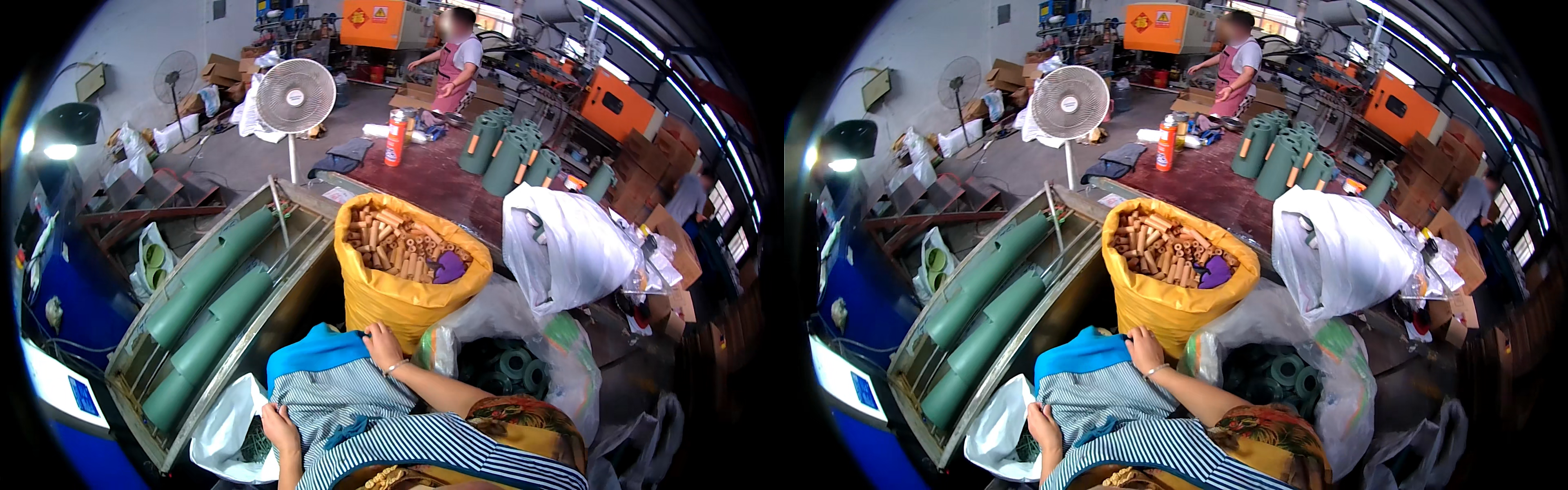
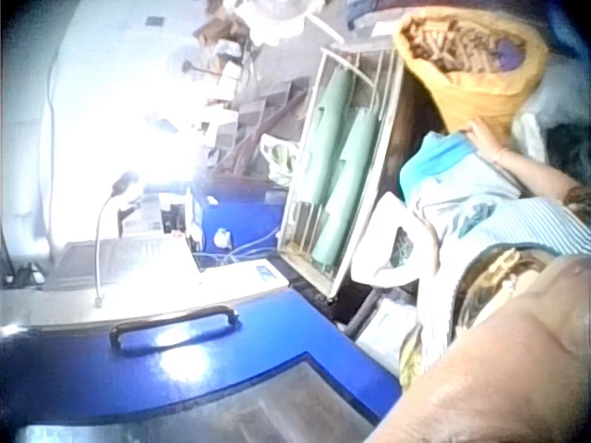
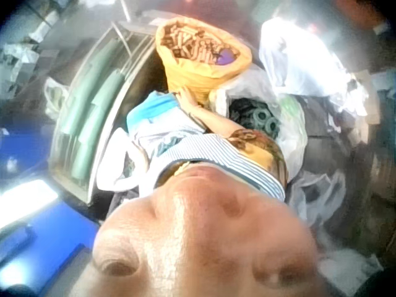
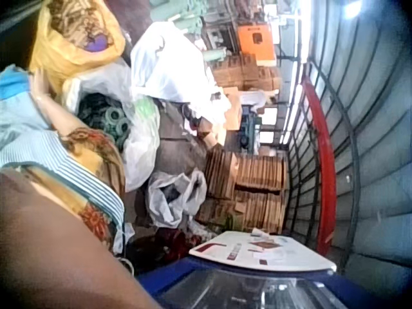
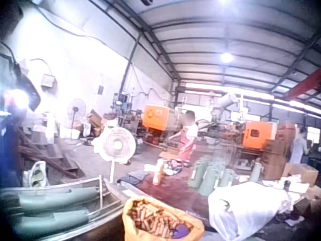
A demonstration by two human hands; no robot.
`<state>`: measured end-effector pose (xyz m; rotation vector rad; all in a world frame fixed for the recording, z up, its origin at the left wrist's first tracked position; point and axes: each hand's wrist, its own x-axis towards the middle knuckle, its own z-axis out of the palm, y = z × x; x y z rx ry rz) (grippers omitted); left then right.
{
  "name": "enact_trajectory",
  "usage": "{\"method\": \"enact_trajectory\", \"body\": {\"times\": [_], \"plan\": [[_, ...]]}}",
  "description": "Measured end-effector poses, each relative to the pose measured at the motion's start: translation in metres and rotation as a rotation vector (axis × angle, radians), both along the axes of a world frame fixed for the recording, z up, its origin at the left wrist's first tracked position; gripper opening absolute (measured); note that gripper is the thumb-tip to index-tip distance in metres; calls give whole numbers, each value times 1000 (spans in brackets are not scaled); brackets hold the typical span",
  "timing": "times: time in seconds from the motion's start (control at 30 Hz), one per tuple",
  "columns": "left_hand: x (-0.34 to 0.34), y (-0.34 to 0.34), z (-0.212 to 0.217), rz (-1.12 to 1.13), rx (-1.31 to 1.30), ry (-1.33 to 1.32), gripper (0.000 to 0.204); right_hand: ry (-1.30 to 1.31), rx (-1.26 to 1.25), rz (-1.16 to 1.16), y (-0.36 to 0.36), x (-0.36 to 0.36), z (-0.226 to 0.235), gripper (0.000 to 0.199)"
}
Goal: The person wipes green plastic watering can bodies with a purple cloth and inserts wooden handles into them by hand.
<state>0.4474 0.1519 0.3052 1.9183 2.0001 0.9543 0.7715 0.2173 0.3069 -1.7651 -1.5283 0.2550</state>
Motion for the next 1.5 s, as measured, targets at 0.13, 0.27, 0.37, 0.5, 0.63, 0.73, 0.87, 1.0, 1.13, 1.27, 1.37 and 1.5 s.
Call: {"method": "enact_trajectory", "body": {"times": [0.13,0.27,0.37,0.5,0.63,0.73,0.87,1.0,1.13,1.27,1.37,1.5], "plan": [[-10,-9,-6,75,-73,-131,15,-140,-132,251,-46,-26,16,28],[1,-4,4,72,-25,-104,16,-223,-84,386,-61,-9,8,22],[12,-3,35,40,-31,-52,15,-182,27,378,-62,2,11,20],[8,-19,57,-31,10,56,17,-133,-24,366,-75,11,24,19],[3,-33,60,-114,-293,141,21,-273,-28,499,-85,28,19,22],[-4,-37,59,-163,-306,147,36,-331,-175,443,-91,30,36,35],[4,-9,87,-251,-138,178,47,-430,-146,317,-86,35,59,46],[25,30,118,-397,-50,32,37,-340,106,432,-60,0,93,57],[63,44,132,-681,-386,-494,27,-348,340,765,-30,-60,136,57],[78,33,112,-939,-230,-69,50,-71,-58,1206,1,-78,104,56],[67,35,75,-966,-247,70,55,183,-310,1365,12,-85,100,66],[64,37,64,-908,-163,-4,53,185,-368,1309,14,-94,60,62]]}}
